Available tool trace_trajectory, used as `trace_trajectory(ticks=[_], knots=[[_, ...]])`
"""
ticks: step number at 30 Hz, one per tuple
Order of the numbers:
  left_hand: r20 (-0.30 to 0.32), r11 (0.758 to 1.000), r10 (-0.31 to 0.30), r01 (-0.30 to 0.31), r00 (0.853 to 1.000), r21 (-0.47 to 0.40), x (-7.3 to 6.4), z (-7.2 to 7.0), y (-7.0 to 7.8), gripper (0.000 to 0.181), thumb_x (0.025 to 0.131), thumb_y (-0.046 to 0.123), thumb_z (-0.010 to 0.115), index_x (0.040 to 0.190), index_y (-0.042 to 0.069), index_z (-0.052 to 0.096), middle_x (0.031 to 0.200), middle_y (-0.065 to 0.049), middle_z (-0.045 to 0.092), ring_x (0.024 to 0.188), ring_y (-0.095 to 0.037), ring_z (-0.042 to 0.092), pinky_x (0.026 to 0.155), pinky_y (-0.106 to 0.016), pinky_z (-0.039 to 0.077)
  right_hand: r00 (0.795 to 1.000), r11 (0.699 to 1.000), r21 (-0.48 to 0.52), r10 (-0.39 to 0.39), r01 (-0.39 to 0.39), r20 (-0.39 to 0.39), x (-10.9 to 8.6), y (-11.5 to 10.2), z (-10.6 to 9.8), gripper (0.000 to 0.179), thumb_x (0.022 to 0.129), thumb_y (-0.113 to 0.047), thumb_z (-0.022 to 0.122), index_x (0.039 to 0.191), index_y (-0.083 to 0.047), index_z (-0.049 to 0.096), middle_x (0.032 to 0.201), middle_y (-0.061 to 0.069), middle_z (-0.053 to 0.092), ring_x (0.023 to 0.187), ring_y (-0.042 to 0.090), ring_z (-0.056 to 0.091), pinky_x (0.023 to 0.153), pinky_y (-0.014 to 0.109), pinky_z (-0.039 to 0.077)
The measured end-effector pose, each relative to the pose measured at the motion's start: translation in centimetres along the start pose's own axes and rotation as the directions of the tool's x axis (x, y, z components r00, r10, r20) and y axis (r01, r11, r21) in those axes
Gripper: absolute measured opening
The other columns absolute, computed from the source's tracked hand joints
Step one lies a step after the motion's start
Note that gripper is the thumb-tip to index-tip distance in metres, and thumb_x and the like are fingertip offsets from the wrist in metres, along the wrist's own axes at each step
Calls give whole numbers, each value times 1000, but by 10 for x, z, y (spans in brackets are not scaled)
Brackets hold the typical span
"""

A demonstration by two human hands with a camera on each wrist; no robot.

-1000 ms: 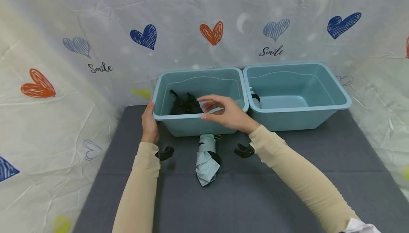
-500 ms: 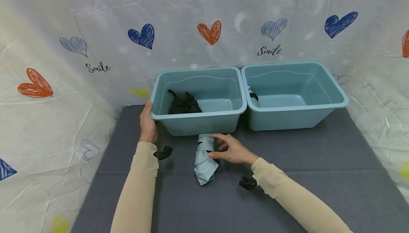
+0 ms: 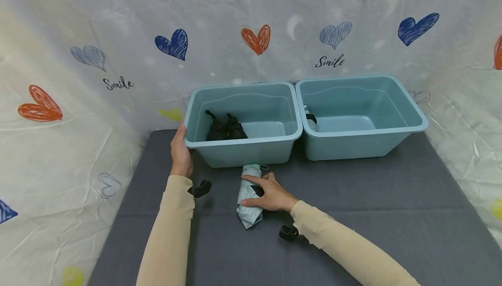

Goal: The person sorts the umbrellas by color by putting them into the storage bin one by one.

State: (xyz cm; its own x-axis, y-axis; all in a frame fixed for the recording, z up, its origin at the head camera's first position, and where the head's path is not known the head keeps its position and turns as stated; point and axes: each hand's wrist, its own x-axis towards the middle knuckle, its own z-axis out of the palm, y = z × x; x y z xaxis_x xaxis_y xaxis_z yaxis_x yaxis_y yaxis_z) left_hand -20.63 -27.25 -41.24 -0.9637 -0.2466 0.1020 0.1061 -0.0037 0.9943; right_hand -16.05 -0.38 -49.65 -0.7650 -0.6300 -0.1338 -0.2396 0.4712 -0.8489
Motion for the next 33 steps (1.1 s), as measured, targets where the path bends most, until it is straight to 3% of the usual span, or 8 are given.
trace_trajectory(ticks=[4, 7, 11, 19, 23, 27, 29, 33], knots=[[1, 1000, 10, -10, 1000, -4, 1, 0, 0, 49, 114, 27, 27, 162, 20, 27, 168, 4, 20, 154, -12, 16, 123, -36, 18, 1000, 1000, 4, 5, -5, -1, 2, -5, 2, 75, 91, -42, 77, 157, -25, 43, 127, 17, 45, 102, 25, 42, 87, 46, 46], [-3, 1000, 8, -8, 1000, -3, 2, 0, 1, 49, 113, 27, 27, 162, 19, 26, 168, 3, 20, 154, -12, 16, 123, -35, 18, 1000, 1000, 13, 26, -26, 6, 4, -8, 4, 75, 92, -41, 76, 157, -25, 43, 142, 21, 44, 121, 33, 44, 96, 53, 45], [-6, 1000, 15, -15, 1000, -4, 2, 1, 1, 49, 113, 24, 27, 162, 17, 27, 168, 2, 21, 153, -13, 18, 123, -34, 19, 999, 998, 51, 42, -42, 9, 6, -10, 8, 74, 91, -39, 77, 156, -24, 45, 154, 21, 39, 140, 42, 33, 103, 60, 41], [-9, 1000, -6, 6, 1000, -23, 2, 0, 0, 50, 113, 24, 27, 163, 17, 24, 169, 0, 17, 154, -13, 15, 123, -34, 17, 998, 983, 185, 31, -21, -54, 1, -1, 12, 72, 86, -33, 83, 151, -23, 52, 158, 21, 32, 147, 43, 22, 110, 63, 33], [-1, 999, -9, 9, 1000, -34, 1, 0, -1, 50, 113, 25, 27, 163, 18, 24, 169, 2, 17, 154, -13, 14, 123, -34, 16, 996, 977, 214, 5, 14, -86, -7, 2, 10, 72, 86, -32, 85, 150, -23, 53, 154, 21, 35, 142, 40, 31, 107, 59, 38], [6, 1000, -2, 2, 1000, -30, 1, 1, -1, 50, 113, 25, 26, 163, 18, 25, 169, 2, 18, 154, -13, 15, 123, -34, 17, 993, 974, 217, -46, 70, -112, -17, -2, 0, 70, 86, -32, 84, 149, -26, 54, 144, 16, 44, 121, 28, 45, 97, 47, 45], [3, 1000, 3, -3, 1000, -24, 1, 1, -1, 49, 113, 25, 26, 162, 18, 26, 169, 2, 18, 154, -13, 15, 123, -34, 17, 991, 970, 226, -69, 94, -116, -25, -7, -7, 69, 87, -32, 84, 149, -28, 54, 136, 12, 49, 110, 23, 45, 92, 43, 45], [-5, 1000, 9, -9, 1000, -20, 1, 0, -1, 49, 113, 24, 27, 162, 17, 27, 168, 2, 20, 154, -13, 16, 123, -33, 17, 988, 959, 251, -106, 132, -117, -43, -19, -24, 67, 88, -29, 83, 149, -33, 53, 127, 7, 51, 108, 23, 45, 90, 42, 45]])
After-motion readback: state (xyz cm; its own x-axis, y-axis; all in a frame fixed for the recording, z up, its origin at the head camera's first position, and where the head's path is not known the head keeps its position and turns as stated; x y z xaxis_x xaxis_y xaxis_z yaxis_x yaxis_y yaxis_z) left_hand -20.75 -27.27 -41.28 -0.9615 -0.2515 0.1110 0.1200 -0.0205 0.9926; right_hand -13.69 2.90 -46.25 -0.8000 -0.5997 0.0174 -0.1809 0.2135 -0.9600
